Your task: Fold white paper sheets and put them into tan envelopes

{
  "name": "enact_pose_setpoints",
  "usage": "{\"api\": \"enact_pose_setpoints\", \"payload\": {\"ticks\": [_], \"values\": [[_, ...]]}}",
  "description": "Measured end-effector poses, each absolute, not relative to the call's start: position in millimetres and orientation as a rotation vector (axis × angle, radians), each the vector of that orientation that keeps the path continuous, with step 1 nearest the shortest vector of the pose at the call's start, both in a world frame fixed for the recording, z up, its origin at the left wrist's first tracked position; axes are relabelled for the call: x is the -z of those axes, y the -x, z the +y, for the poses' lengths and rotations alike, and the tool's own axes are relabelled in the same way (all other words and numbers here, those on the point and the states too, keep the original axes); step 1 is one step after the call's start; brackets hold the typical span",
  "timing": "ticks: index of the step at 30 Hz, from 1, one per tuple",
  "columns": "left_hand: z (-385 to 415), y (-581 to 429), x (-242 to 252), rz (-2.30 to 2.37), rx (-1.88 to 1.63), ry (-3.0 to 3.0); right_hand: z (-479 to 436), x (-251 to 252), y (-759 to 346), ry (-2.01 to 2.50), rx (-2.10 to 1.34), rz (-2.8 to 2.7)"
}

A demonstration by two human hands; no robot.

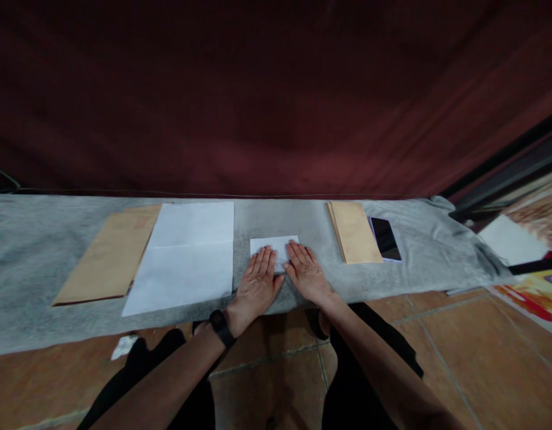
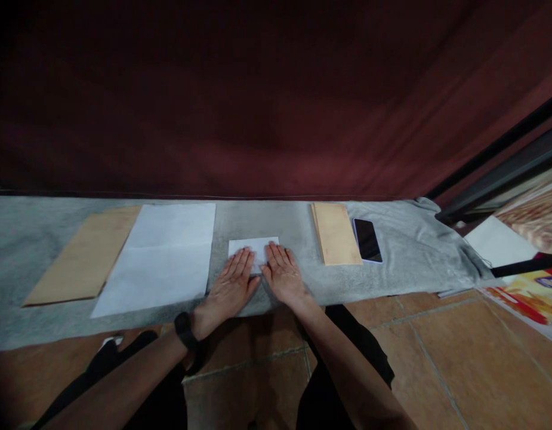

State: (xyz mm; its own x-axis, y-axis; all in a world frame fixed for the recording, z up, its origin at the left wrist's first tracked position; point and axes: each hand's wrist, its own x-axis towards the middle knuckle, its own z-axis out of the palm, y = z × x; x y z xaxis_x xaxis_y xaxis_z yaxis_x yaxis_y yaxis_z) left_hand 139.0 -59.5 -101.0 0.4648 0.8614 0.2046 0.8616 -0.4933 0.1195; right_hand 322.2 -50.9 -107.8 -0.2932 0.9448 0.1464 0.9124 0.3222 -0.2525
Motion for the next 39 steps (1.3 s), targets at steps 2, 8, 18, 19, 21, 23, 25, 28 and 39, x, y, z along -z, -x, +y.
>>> {"api": "enact_pose_setpoints", "payload": {"ticks": [2,8,18,19,21,23,25,28,39], "values": [[-58,-139,100,-1.617,0.34,2.669,-50,107,-324,1.684,-0.166,-2.309],[-54,-138,99,-1.705,0.315,2.638,-47,109,-328,1.718,-0.148,-2.255],[-50,-136,101,-1.814,0.293,2.591,-46,113,-335,1.743,-0.109,-2.204],[-49,-136,100,-1.818,0.276,2.59,-45,113,-335,1.748,-0.107,-2.199],[-48,-135,98,-1.828,0.235,2.587,-45,114,-337,1.761,-0.106,-2.19],[-48,-135,96,-1.848,0.197,2.574,-44,114,-338,1.777,-0.106,-2.178],[-47,-134,94,-1.862,0.169,2.565,-44,114,-339,1.791,-0.107,-2.156],[-46,-134,92,-1.85,0.177,2.57,-41,110,-339,1.811,-0.131,-2.099],[-45,-131,86,-1.798,0.177,2.596,-28,102,-336,1.655,-0.553,-1.645]]}}
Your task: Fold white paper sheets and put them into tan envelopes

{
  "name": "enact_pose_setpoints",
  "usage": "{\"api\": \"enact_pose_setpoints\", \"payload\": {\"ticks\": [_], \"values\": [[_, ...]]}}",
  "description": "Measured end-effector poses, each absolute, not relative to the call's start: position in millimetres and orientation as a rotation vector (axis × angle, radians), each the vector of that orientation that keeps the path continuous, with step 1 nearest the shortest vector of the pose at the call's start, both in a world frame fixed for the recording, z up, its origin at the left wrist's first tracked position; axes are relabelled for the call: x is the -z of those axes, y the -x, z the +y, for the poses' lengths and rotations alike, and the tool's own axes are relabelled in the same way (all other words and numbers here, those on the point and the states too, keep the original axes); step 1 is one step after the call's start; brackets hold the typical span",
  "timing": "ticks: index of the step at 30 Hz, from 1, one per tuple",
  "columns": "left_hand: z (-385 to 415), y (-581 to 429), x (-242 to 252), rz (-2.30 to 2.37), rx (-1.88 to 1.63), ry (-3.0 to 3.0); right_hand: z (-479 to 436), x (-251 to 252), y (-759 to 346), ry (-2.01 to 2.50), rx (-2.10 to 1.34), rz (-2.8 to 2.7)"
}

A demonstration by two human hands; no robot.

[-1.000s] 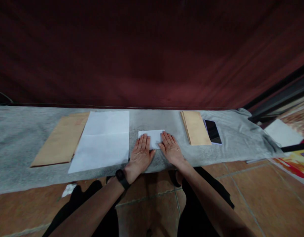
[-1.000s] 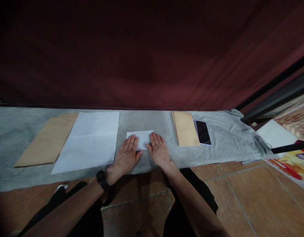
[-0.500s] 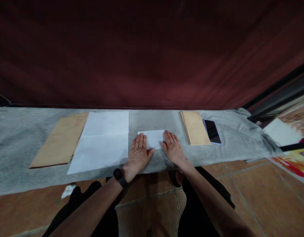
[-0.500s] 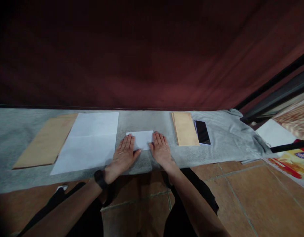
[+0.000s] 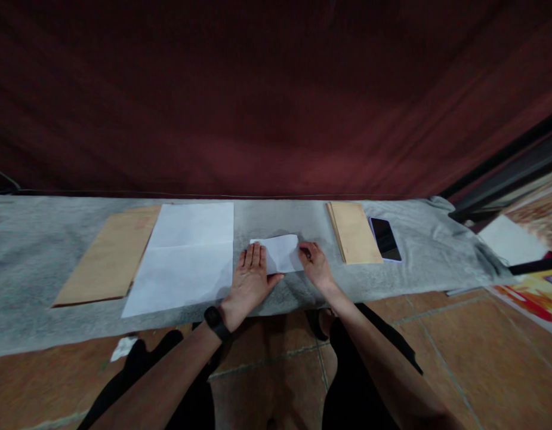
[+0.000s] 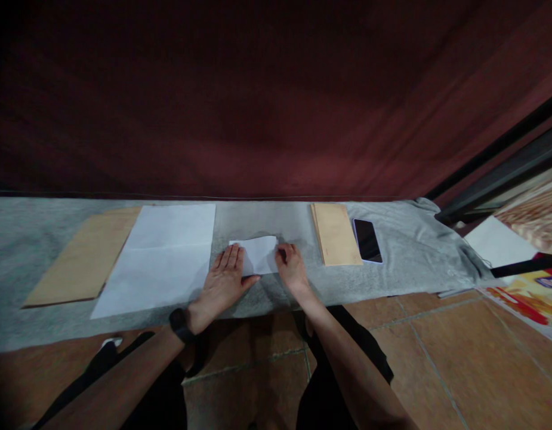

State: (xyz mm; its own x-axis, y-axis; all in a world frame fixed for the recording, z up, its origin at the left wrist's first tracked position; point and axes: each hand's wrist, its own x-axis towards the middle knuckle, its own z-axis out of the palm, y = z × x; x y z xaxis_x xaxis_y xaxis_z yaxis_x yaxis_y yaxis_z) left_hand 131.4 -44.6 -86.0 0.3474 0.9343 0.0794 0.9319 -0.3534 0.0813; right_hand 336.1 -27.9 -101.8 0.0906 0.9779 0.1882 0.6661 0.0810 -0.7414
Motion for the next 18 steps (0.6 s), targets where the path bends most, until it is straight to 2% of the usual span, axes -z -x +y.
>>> {"api": "enact_pose_setpoints", "payload": {"ticks": [10,14,18], "values": [[-46,-139,77,1.724,-0.316,-2.506,-27,81,-326,1.281,-1.054,-1.193],[-40,-140,68,1.597,-0.622,-2.298,-28,70,-322,1.11,-1.188,-1.092],[-35,-143,64,1.362,-1.003,-1.695,-26,74,-322,1.217,-1.1,-1.122]]}}
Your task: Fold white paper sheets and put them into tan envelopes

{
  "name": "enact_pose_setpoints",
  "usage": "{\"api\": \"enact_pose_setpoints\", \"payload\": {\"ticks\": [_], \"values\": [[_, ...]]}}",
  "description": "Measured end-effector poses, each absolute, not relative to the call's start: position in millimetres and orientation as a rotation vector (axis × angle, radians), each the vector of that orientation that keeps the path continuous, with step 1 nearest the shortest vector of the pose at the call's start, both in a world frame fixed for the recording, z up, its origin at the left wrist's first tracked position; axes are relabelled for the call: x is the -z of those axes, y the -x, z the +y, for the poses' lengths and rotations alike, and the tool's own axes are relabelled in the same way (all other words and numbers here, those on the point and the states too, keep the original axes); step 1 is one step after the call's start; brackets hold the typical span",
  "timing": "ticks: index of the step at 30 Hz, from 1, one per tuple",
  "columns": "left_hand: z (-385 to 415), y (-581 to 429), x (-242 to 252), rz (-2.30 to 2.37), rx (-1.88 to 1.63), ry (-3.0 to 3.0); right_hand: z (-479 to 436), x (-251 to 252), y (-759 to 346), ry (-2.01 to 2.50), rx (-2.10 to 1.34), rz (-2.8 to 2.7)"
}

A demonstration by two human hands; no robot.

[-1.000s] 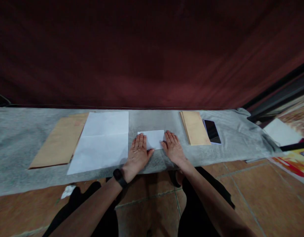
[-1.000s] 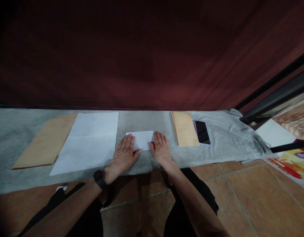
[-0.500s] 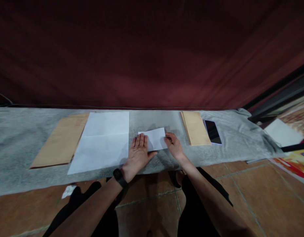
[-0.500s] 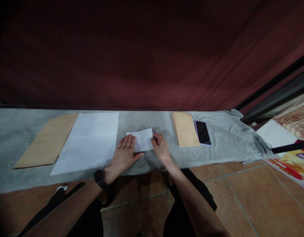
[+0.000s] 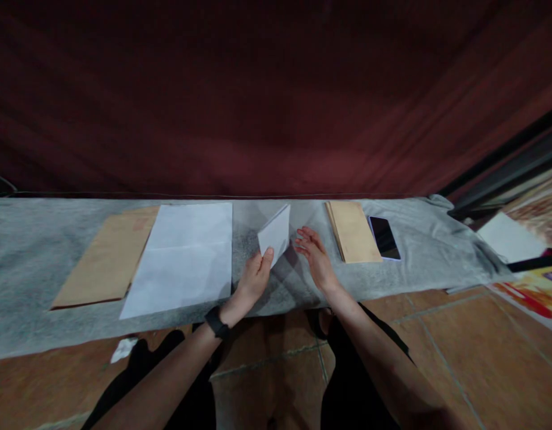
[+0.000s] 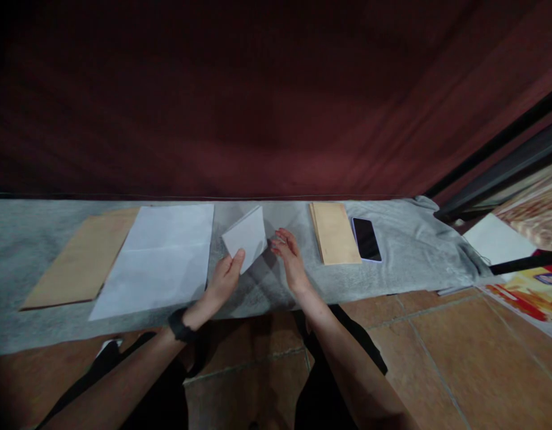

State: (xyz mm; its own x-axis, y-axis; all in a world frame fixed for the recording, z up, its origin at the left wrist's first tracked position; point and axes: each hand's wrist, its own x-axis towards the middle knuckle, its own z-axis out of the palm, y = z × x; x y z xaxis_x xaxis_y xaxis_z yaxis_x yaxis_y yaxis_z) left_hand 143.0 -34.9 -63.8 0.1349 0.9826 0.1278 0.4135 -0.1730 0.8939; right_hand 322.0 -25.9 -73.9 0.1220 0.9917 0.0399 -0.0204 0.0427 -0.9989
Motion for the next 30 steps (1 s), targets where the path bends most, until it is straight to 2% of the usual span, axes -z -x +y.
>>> {"api": "enact_pose_setpoints", "payload": {"ticks": [8,13,16,19,23,30], "values": [[-41,-160,71,1.012,-1.134,-0.822,-19,93,-322,1.332,-1.113,-1.231],[-30,-143,65,1.14,-1.27,-0.786,-13,101,-335,1.435,-0.978,-1.359],[-19,-125,68,1.279,-1.312,-0.969,-11,104,-342,1.49,-0.857,-1.453],[-15,-114,74,1.453,-1.168,-1.334,-10,102,-346,1.53,-0.79,-1.499],[-24,-116,73,1.69,-0.807,-1.742,-9,99,-345,1.623,-0.658,-1.572],[-33,-124,66,1.878,-0.375,-2.05,-10,100,-338,1.747,-0.415,-1.731]]}}
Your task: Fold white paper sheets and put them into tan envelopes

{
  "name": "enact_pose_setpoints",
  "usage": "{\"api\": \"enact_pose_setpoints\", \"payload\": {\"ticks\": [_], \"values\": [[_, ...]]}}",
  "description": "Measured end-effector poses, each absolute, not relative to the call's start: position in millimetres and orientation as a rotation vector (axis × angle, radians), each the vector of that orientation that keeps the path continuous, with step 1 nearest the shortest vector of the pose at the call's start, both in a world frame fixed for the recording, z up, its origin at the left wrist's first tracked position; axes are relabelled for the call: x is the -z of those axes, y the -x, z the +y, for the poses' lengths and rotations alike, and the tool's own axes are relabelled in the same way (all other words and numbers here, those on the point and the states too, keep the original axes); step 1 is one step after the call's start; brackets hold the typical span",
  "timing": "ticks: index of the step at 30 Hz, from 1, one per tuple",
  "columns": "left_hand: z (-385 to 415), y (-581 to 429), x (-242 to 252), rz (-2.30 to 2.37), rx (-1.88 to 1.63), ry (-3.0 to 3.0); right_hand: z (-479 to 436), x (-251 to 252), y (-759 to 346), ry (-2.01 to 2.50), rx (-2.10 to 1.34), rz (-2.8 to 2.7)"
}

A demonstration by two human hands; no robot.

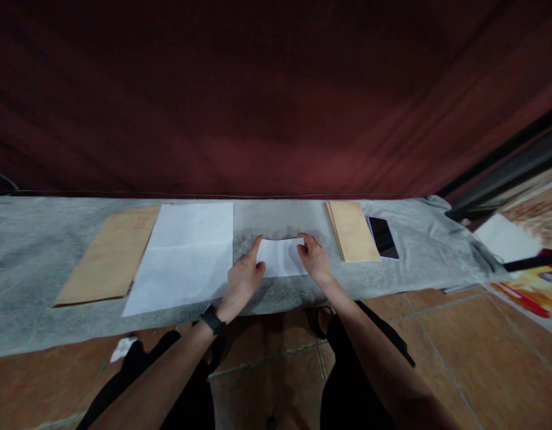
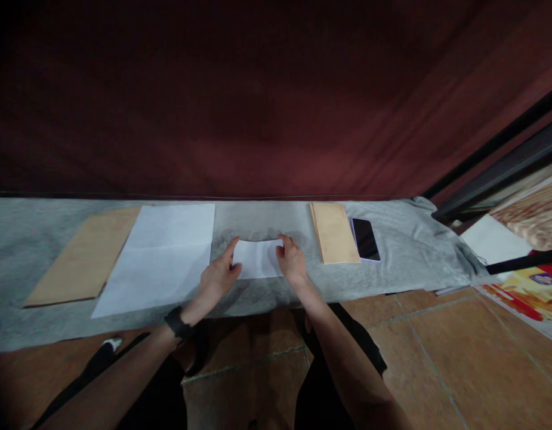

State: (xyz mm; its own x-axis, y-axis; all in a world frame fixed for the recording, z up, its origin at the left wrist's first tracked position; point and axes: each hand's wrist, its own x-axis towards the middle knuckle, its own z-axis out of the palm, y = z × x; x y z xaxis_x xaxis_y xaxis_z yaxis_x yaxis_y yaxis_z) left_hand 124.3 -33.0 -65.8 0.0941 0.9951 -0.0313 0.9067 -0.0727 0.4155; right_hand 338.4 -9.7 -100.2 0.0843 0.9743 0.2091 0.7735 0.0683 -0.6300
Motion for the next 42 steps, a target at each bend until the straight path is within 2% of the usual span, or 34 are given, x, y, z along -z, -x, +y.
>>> {"api": "enact_pose_setpoints", "payload": {"ticks": [6,13,18,24,27,42], "values": [[-33,-126,63,1.936,-0.249,-2.058,-22,95,-326,1.637,-0.282,-1.824],[-40,-128,61,1.952,-0.163,-2.168,-58,96,-296,1.477,-0.377,-2.167],[-48,-130,65,1.92,-0.311,-2.404,-71,98,-291,1.53,-0.32,-2.296],[-63,-142,85,1.422,-0.538,-2.584,-74,106,-298,1.572,-0.154,-2.465],[-71,-145,97,1.394,-0.531,-2.588,-77,108,-299,1.571,-0.05,-2.566],[-74,-138,115,1.629,-0.524,-2.658,-73,113,-311,1.798,-0.109,-2.311]]}}
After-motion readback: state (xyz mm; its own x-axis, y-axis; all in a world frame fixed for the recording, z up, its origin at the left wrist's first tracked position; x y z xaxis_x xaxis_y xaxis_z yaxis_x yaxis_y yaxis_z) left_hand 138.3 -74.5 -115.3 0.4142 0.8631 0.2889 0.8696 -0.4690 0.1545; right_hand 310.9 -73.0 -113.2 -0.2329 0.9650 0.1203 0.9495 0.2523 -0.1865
